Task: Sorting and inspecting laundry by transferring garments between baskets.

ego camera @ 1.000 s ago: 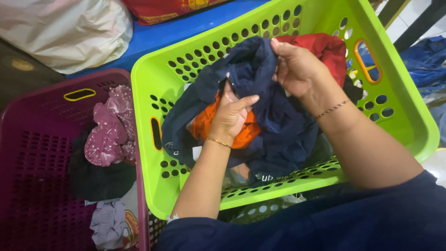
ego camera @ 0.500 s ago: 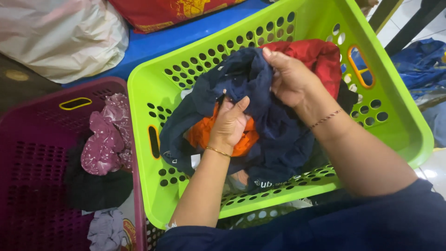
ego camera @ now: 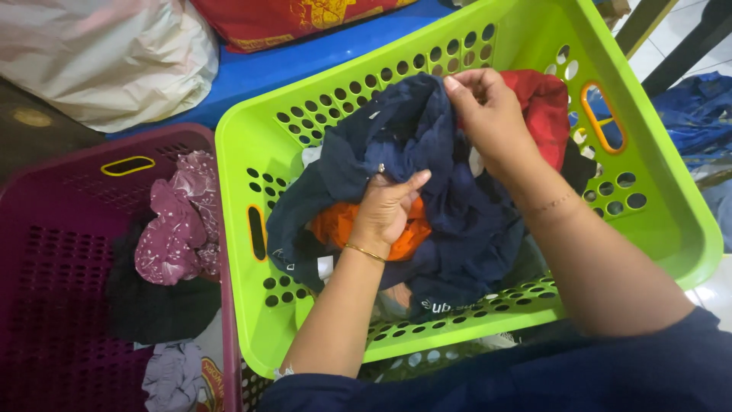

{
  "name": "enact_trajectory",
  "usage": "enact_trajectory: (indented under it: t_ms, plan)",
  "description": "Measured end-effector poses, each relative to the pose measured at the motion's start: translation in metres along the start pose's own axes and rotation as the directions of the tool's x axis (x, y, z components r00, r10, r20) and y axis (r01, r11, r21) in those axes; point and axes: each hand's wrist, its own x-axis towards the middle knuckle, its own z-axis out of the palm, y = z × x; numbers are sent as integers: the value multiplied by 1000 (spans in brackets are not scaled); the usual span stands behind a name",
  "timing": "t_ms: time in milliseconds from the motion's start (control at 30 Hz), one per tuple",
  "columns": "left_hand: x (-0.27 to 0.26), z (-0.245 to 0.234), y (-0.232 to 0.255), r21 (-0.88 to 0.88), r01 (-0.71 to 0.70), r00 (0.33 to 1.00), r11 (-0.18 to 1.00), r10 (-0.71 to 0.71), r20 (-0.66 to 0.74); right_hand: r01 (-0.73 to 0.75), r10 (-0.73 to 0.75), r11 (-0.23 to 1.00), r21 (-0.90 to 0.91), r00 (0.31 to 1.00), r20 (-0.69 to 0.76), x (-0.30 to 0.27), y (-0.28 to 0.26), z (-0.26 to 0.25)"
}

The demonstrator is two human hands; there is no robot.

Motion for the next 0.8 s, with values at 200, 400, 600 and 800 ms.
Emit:
enact_trajectory:
  t_ms: [200,400,600,800]
  plan:
    - [0,0,-11,79,-9,1000,997,7,30,54,-39,966,-252,997,66,-10,-1,8]
    - [-8,22,-12,269,-35,999,963,30,23,196,-203,951,-240,979,-4,4,49,14]
    - [-6,18,21,-96,207,973,974,-215,-85,242,-266,930,-276,963,-50,7,21,-10]
    - [12,-8,0,-259,174,963,950,-219,-154,248,-297,853,-459,954,-36,21,33,-18]
